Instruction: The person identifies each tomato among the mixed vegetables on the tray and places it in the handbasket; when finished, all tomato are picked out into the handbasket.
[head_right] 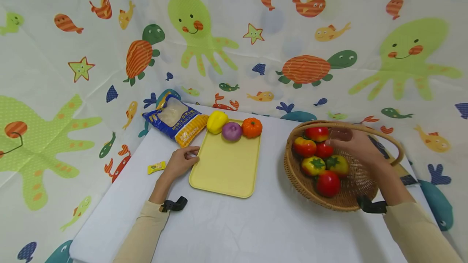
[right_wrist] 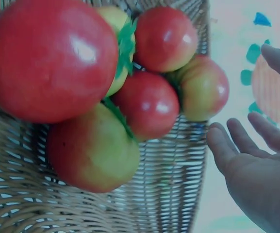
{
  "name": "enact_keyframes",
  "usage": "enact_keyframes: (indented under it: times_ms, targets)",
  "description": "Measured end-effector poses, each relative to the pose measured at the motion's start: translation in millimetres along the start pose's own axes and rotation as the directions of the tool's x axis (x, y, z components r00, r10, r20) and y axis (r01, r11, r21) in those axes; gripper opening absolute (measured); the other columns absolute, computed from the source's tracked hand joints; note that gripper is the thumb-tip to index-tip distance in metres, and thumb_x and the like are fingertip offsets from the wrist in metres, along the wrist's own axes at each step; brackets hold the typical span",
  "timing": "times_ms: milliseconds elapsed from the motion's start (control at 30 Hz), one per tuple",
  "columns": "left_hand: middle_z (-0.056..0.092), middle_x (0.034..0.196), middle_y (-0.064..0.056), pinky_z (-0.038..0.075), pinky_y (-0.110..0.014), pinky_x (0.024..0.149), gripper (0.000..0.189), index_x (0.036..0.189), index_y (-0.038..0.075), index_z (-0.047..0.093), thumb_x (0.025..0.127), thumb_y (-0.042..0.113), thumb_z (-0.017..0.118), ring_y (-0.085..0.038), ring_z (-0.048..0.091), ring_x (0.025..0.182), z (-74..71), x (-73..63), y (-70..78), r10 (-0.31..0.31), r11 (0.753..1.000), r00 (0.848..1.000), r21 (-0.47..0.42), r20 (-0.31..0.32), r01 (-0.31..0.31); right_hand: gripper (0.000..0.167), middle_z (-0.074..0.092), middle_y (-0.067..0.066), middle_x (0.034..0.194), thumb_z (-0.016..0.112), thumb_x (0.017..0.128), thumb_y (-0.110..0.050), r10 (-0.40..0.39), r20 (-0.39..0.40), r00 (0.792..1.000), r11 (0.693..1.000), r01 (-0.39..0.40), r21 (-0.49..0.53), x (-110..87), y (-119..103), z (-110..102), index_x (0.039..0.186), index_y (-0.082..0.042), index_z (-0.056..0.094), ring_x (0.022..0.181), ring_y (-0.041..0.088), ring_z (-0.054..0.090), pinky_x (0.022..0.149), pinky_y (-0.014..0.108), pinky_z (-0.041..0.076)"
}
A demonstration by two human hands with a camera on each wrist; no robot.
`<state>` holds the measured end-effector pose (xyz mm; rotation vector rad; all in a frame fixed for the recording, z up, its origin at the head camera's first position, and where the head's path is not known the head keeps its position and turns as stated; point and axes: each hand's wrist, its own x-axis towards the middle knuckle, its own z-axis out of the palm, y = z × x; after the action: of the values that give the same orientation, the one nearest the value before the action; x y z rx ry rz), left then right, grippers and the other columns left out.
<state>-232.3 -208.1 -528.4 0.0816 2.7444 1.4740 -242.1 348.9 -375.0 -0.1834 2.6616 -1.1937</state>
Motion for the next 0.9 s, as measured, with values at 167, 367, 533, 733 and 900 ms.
enact_keyframes:
  times_ms: [167, 367, 533, 733, 900]
  targets:
    - [0.068, 0.106, -0.001, 0.054, -0.036, 0.078, 0.042, 0.13, 0.011, 0.066, 0.088, 0.015, 0.07, -0.014, 0.067, 0.087, -2.3, 3.0, -2.3, 0.001, 1.0, 1.0, 0.0, 0.0, -0.001, 0.071, 0.043, 0.02, 0.147, 0.069, 0.093, -0.033, -0.049, -0.016, 0.999, 0.999, 0.049, 0.022, -11.4, -9, 7, 0.152, -0.011, 0.034, 0.132, 0.044, 0.041, 0.094, 0.045, 0.049]
    - [0.069, 0.108, -0.003, 0.054, -0.037, 0.078, 0.043, 0.132, 0.009, 0.065, 0.089, 0.014, 0.069, -0.016, 0.067, 0.088, -7.3, 7.4, -1.4, 0.003, 1.0, 1.0, 0.03, 0.005, -0.003, 0.074, 0.043, 0.021, 0.146, 0.069, 0.094, -0.031, -0.107, -0.031, 0.994, 0.994, 0.107, 0.003, -25.0, -22, 16, 0.154, -0.008, 0.031, 0.129, 0.044, 0.044, 0.081, 0.015, 0.048]
    - [0.069, 0.107, -0.005, 0.054, -0.037, 0.079, 0.043, 0.131, 0.006, 0.064, 0.088, 0.012, 0.068, -0.017, 0.067, 0.088, -12.9, 11.5, 3.7, 0.007, 0.994, 1.0, 0.112, 0.006, -0.008, 0.07, 0.042, 0.018, 0.148, 0.068, 0.094, -0.031, -0.115, -0.022, 0.993, 0.993, 0.115, -0.004, -34.8, -36, 31, 0.152, -0.009, 0.034, 0.131, 0.043, 0.043, 0.087, 0.028, 0.052]
    - [0.068, 0.11, -0.008, 0.052, -0.039, 0.07, 0.044, 0.13, 0.006, 0.064, 0.087, 0.013, 0.067, -0.018, 0.062, 0.079, -15.8, 22.0, 23.5, 0.055, 0.925, 0.998, 0.375, 0.036, -0.064, 0.062, 0.044, 0.017, 0.146, 0.069, 0.094, -0.02, -0.219, 0.041, 0.975, 0.972, 0.214, 0.092, -44.1, -59, 56, 0.147, -0.007, 0.041, 0.131, 0.043, 0.043, 0.088, 0.02, 0.049]
    - [0.062, 0.126, -0.012, 0.052, -0.048, 0.083, 0.049, 0.133, 0.007, 0.062, 0.088, 0.026, 0.07, -0.029, 0.061, 0.105, -19.0, 41.0, 54.2, 0.132, 0.85, 0.991, 0.512, 0.023, -0.125, 0.06, 0.05, 0.009, 0.142, 0.073, 0.091, -0.022, -0.3, 0.102, 0.948, 0.954, 0.296, 0.055, -41.8, -83, 76, 0.144, -0.011, 0.047, 0.13, 0.033, 0.047, 0.095, 0.027, 0.047]
